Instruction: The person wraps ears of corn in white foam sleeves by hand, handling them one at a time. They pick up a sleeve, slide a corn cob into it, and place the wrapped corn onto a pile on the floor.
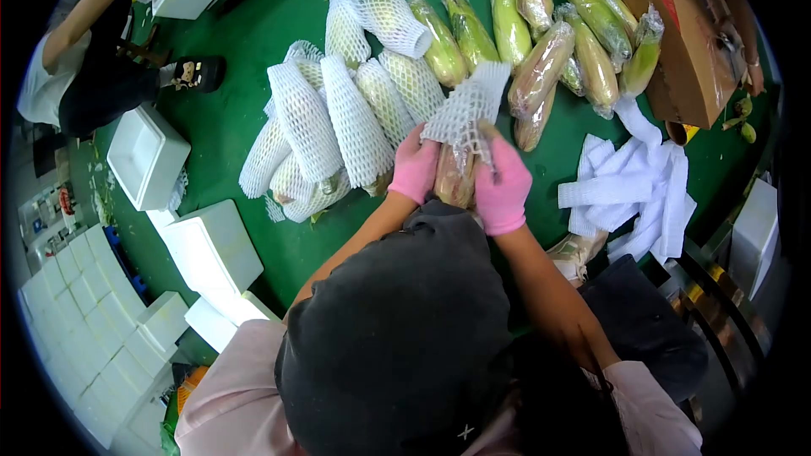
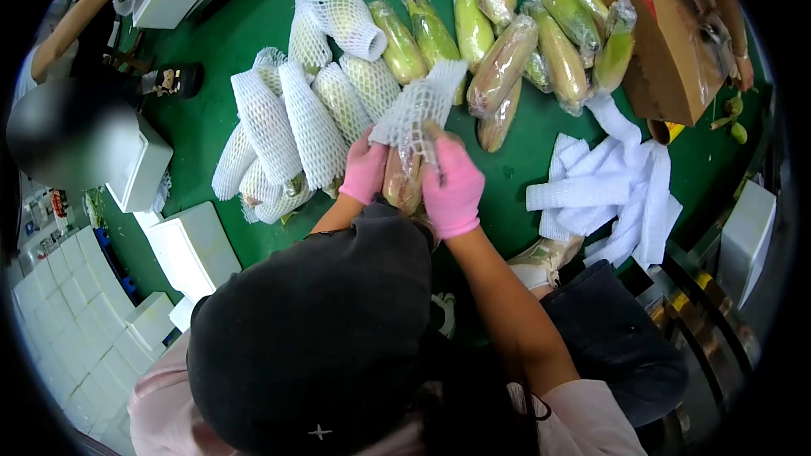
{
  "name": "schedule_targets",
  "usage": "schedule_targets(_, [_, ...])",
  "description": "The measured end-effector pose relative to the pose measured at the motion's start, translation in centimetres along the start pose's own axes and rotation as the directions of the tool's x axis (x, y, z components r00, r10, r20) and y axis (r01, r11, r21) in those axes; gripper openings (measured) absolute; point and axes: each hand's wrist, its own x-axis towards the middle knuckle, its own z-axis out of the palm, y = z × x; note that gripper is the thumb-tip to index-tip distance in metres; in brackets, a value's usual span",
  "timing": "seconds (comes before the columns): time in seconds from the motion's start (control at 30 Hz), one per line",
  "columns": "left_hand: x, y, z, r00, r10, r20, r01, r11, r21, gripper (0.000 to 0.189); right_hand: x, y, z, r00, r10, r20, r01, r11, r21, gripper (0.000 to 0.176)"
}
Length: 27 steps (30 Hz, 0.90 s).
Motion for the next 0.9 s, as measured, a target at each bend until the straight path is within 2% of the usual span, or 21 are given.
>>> schedule_targets(0.03, [-0.7, 0.0, -0.3, 1.0, 0.005, -0.03, -0.005, 1.0, -0.02, 0.035, -0.7, -0.5, -0.3, 0.998, -0.036, 0.046, 0.039, 0.996, -0.081, 0.047])
schedule_targets(0.07, [-1.4, -0.1, -0.6, 0.998, 0.009, -0.059, -0.011, 0.999, -0.039, 0.034, -1.4, -0.4, -0.2, 0.995, -0.084, 0.046, 0.087, 0.994, -0.06, 0.049])
schedule_targets(0.1, [-2.1, -0.2, -0.7, 0.996, 0.012, -0.088, -0.018, 0.998, -0.059, 0.034, -1.3, -0.6, -0.5, 0.99, -0.11, 0.091, 0.121, 0.985, -0.119, 0.049])
schedule_targets(0.13, [-2.4, -0.8, -0.8, 0.987, 0.012, -0.159, -0.025, 0.996, -0.082, 0.031, -0.8, -0.9, -1.2, 0.981, -0.135, 0.137, 0.159, 0.972, -0.176, 0.048])
schedule_targets(0.17, [-2.6, 0.2, -0.6, 0.985, 0.126, -0.117, -0.12, 0.991, 0.052, 0.03, -0.3, -1.3, -1.7, 0.971, -0.157, 0.183, 0.197, 0.953, -0.229, 0.048])
schedule_targets(0.2, [-2.9, 1.4, -0.4, 0.972, 0.228, -0.061, -0.214, 0.96, 0.179, 0.029, 1.2, -1.0, -1.3, 0.973, -0.224, 0.059, 0.231, 0.943, -0.24, 0.047])
schedule_targets(0.23, [-3.4, 1.9, -0.3, 0.949, 0.316, 0.004, -0.303, 0.906, 0.296, 0.028, 2.7, -1.6, -1.4, 0.978, -0.205, -0.041, 0.189, 0.95, -0.247, 0.04])
schedule_targets(0.27, [-3.4, 1.4, 0.1, 0.924, 0.382, 0.007, -0.364, 0.875, 0.319, 0.025, 4.2, -2.4, -1.3, 0.991, -0.104, -0.079, 0.086, 0.973, -0.213, 0.035])
schedule_targets(0.3, [-3.0, 0.7, 0.1, 0.961, 0.268, 0.071, -0.277, 0.918, 0.283, 0.024, 5.4, -2.9, -1.0, 0.993, -0.007, -0.117, -0.014, 0.984, -0.176, 0.029])
schedule_targets(0.37, [-2.5, -0.5, 0.6, 0.979, 0.198, 0.053, -0.205, 0.949, 0.239, 0.025, 6.0, -0.8, -0.2, 0.999, -0.005, -0.031, -0.003, 0.971, -0.241, 0.024])
schedule_targets(0.4, [-2.5, -0.5, 0.8, 0.993, 0.12, 0.018, -0.121, 0.958, 0.259, 0.026, 6.1, 0.0, -0.1, 1.0, 0.001, 0.011, 0.002, 0.961, -0.278, 0.022])
schedule_targets(0.47, [-3.1, 0.5, 1.2, 0.997, -0.047, -0.059, 0.062, 0.955, 0.29, 0.027, 4.9, -1.0, -0.7, 0.988, -0.12, 0.101, 0.138, 0.97, -0.199, 0.021])
schedule_targets(0.5, [-2.9, -0.4, 1.0, 0.996, -0.071, -0.051, 0.078, 0.986, 0.147, 0.027, 3.9, -1.7, -1.0, 0.972, -0.179, 0.149, 0.202, 0.968, -0.152, 0.02])
schedule_targets(0.57, [-2.3, -2.0, 0.4, 0.993, -0.114, -0.028, 0.109, 0.984, -0.138, 0.026, 2.6, -2.1, -1.4, 0.96, -0.197, 0.201, 0.218, 0.972, -0.089, 0.02])
schedule_targets(0.7, [-3.0, -1.0, 0.6, 0.994, -0.1, -0.041, 0.099, 0.995, -0.026, 0.028, 1.9, -2.2, -2.9, 0.927, -0.236, 0.291, 0.26, 0.964, -0.049, 0.02])
schedule_targets(0.8, [-3.0, -0.9, 1.4, 0.984, 0.178, 0.025, -0.165, 0.95, -0.267, 0.041, 1.8, -4.0, -3.1, 0.887, -0.271, 0.374, 0.266, 0.962, 0.065, 0.017])
schedule_targets(0.83, [-2.8, -1.0, 1.7, 0.972, 0.196, 0.131, -0.102, 0.851, -0.515, 0.046, 2.1, -4.4, -2.8, 0.894, -0.264, 0.362, 0.251, 0.964, 0.083, 0.016])
schedule_targets(0.87, [-2.4, -1.0, 2.1, 0.944, 0.239, 0.227, -0.003, 0.696, -0.718, 0.051, 2.4, -4.7, -2.6, 0.9, -0.257, 0.351, 0.236, 0.966, 0.103, 0.016])
schedule_targets(0.9, [-2.2, -0.9, 2.0, 0.957, 0.142, 0.255, 0.043, 0.796, -0.604, 0.053, 2.6, -4.8, -2.5, 0.907, -0.248, 0.34, 0.218, 0.968, 0.122, 0.015])
